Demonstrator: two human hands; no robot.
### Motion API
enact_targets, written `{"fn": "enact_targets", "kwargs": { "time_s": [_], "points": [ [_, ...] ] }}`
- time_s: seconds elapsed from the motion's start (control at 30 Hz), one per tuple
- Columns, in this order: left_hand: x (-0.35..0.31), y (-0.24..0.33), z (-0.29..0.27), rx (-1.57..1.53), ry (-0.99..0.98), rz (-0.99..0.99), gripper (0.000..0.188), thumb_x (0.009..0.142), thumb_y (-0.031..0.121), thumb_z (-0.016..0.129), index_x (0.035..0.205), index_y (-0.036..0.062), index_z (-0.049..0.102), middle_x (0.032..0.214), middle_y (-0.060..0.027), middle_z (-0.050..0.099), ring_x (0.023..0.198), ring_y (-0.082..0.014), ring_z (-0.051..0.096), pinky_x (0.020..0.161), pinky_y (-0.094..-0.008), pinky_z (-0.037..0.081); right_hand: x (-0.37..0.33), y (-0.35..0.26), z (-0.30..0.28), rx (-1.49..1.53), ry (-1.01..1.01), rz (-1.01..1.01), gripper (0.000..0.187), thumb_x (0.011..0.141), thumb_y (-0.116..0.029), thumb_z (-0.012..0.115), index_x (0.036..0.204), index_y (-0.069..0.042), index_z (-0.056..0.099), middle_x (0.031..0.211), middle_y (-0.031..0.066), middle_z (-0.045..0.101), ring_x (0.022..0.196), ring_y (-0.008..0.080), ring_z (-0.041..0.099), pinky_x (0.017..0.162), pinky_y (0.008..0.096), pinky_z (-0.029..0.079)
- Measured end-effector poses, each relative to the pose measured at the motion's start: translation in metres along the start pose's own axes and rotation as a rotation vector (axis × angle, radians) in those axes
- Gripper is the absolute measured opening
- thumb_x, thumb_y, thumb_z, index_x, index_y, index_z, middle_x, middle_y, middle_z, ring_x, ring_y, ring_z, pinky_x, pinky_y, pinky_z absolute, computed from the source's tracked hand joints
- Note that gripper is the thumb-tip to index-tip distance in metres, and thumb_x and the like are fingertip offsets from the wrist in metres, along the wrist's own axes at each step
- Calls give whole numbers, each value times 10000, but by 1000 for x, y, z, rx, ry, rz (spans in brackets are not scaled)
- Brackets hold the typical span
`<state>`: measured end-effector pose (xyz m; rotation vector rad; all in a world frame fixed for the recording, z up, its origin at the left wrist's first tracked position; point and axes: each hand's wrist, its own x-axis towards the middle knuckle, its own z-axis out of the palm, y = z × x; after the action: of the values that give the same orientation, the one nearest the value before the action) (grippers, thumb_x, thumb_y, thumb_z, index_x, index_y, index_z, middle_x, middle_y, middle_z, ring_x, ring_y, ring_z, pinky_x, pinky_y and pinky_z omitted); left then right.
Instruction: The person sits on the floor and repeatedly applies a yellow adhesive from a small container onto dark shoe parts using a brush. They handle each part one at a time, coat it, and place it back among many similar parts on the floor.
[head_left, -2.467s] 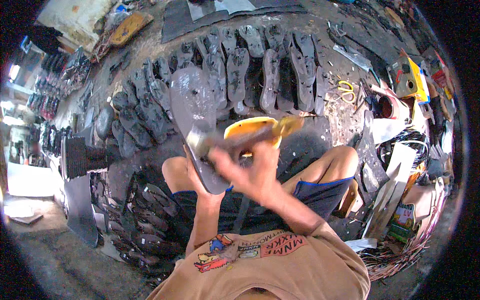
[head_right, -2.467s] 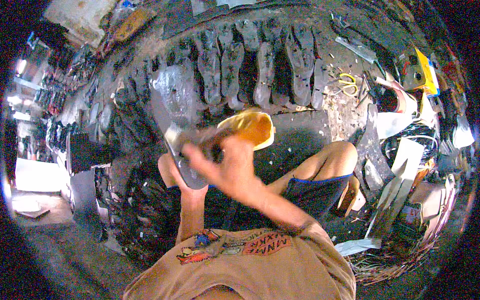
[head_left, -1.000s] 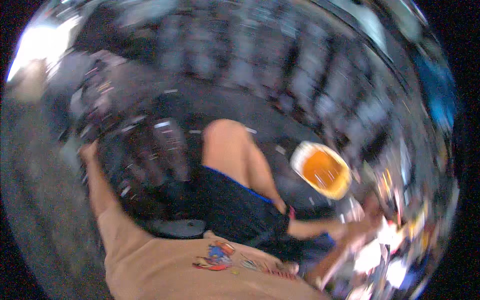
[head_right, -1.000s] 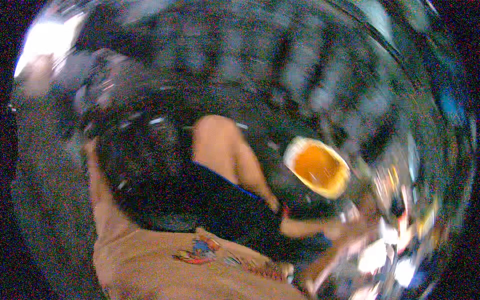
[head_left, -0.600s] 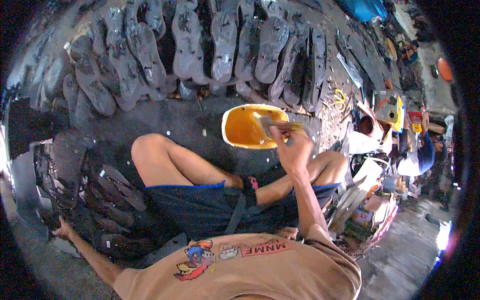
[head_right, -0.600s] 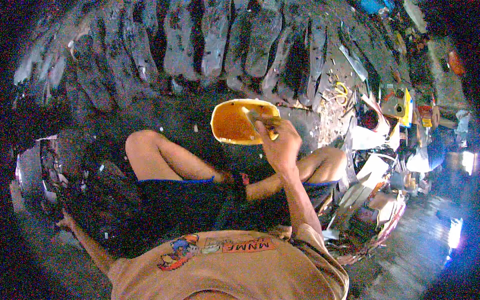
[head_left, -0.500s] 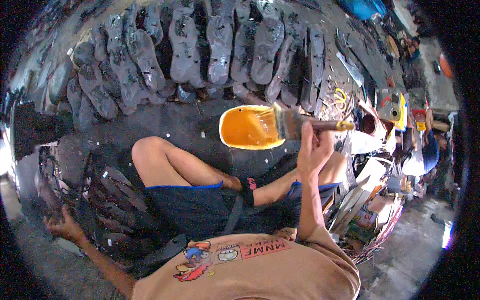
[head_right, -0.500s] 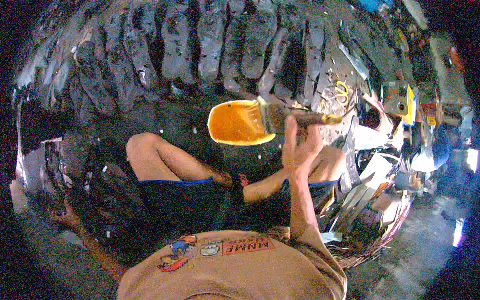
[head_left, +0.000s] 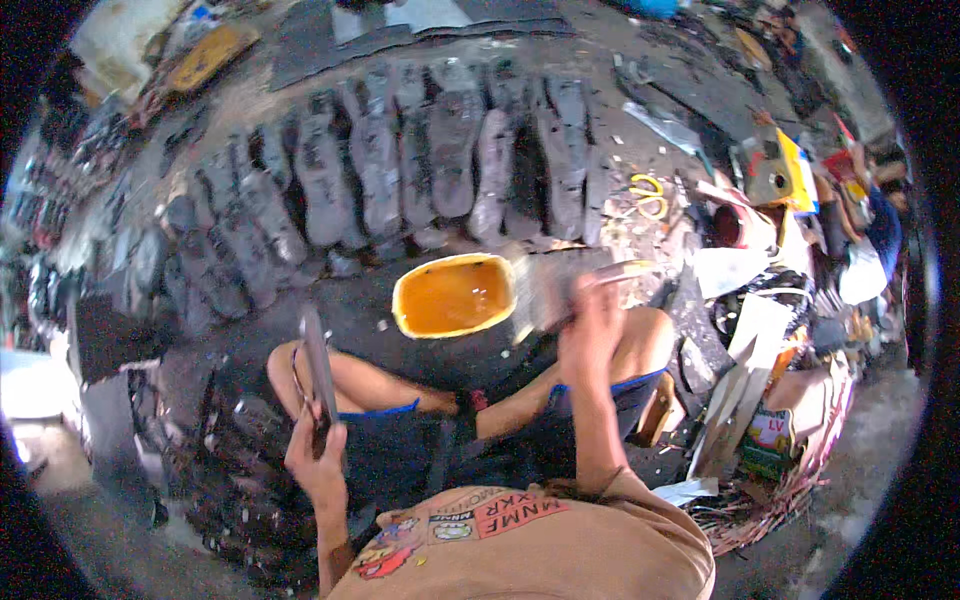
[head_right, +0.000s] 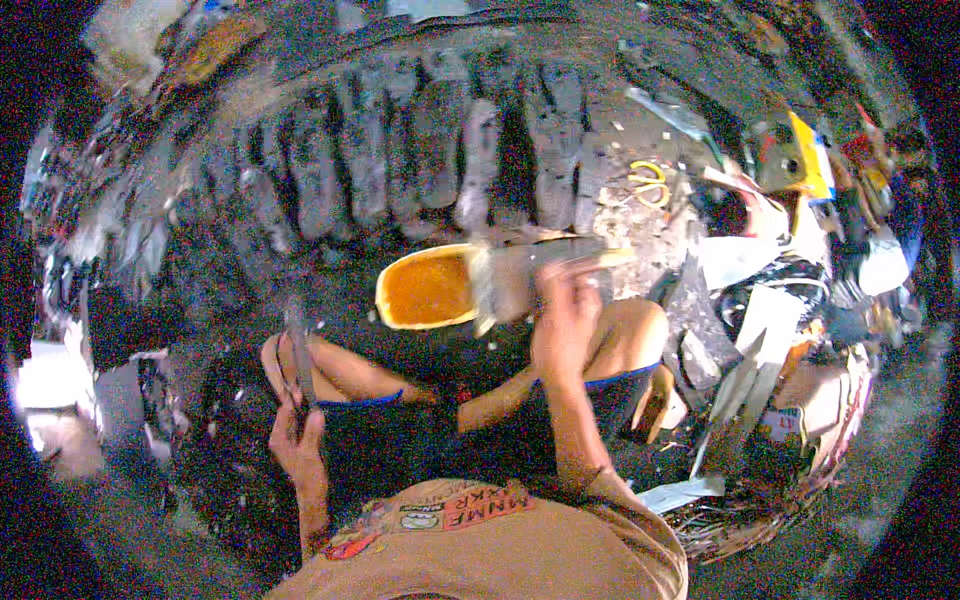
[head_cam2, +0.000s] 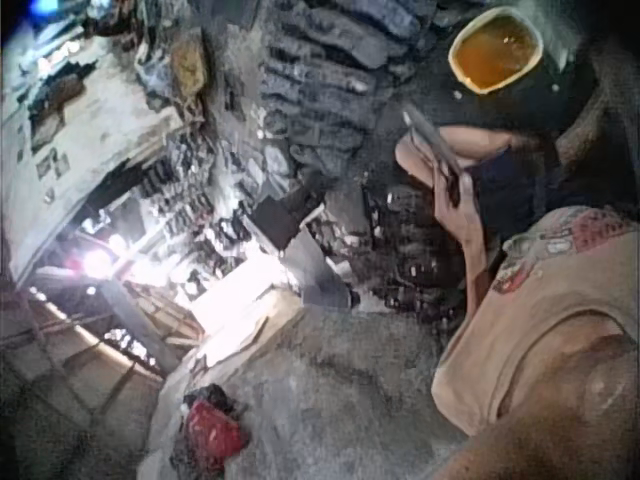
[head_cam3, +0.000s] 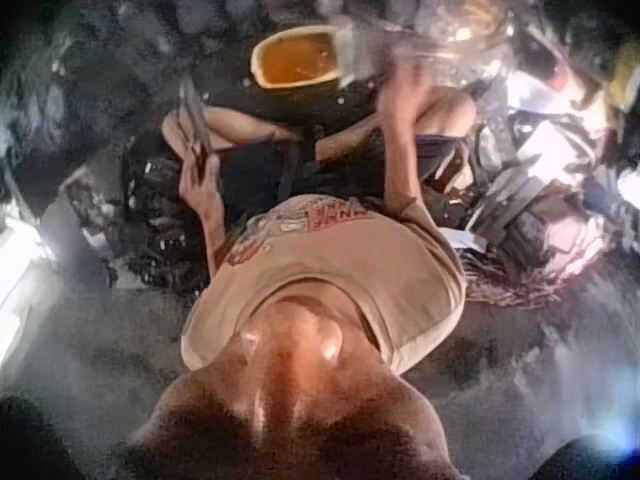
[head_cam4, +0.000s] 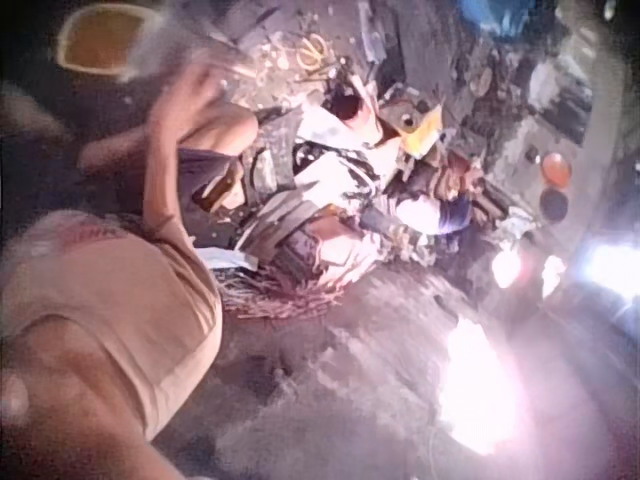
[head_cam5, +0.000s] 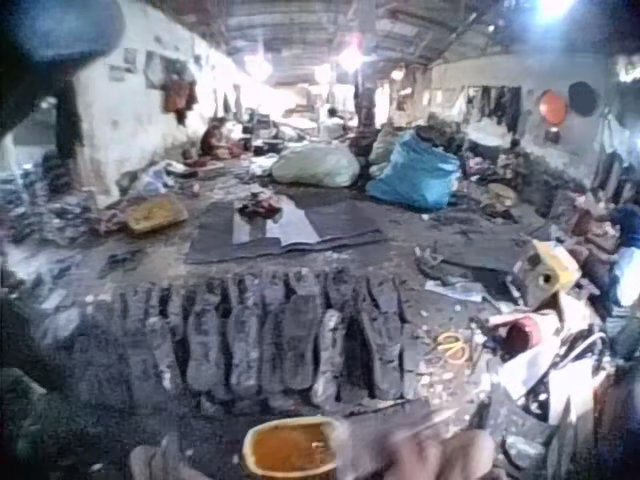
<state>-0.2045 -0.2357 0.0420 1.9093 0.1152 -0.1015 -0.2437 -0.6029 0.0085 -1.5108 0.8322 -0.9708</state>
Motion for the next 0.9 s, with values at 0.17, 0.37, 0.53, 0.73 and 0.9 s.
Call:
{"fn": "enact_targets", "kwargs": {
  "time_s": [0.17, 0.37, 0.53, 0.73, 0.9],
  "points": [
    [20, 17, 76, -1126, -242, -311, 555, 894, 193, 737, 1359, 3, 501, 1248, -226, 635, 1059, -331, 660, 922, -425, 547, 29, -33, 35, 402, -211, 227, 285, 916, -186, 782, 1143, -37, 695, 998, 10, 712, 861, 84, 640, 781, 263, 526],
    [3, 47, 94, -853, -389, -104, 672, 979, 528, 482, 1392, -2, 507, 1261, -216, 614, 1061, -302, 631, 910, -413, 525, -21, -83, 99, -105, -402, -294, 271, 873, -175, 822, 1048, -5, 705, 883, -4, 701, 768, 79, 607, 686, 253, 497],
    [-4, 43, 98, -1049, -469, -43, 683, 950, 464, 538, 1423, -24, 472, 1296, -225, 595, 1102, -328, 624, 928, -438, 536, 9, -84, 102, 271, -143, -5, 231, 849, -182, 820, 923, -34, 659, 801, 39, 679, 708, 126, 607, 659, 295, 495],
    [8, 25, 101, -887, -522, -85, 698, 915, 462, 584, 1415, -14, 478, 1317, -209, 591, 1082, -326, 642, 883, -411, 565, -14, -99, 93, 84, -285, -23, 245, 845, -211, 831, 882, -21, 680, 747, -5, 641, 695, 71, 566, 631, 271, 461],
    [14, 32, 98, -985, -620, 11, 757, 877, 426, 606, 1425, -72, 449, 1243, -216, 619, 1136, -330, 619, 952, -436, 530, 5, -116, 89, 199, -241, -21, 236, 880, -203, 816, 889, -8, 681, 799, 13, 682, 707, 79, 589, 651, 266, 475]
  ]
}}
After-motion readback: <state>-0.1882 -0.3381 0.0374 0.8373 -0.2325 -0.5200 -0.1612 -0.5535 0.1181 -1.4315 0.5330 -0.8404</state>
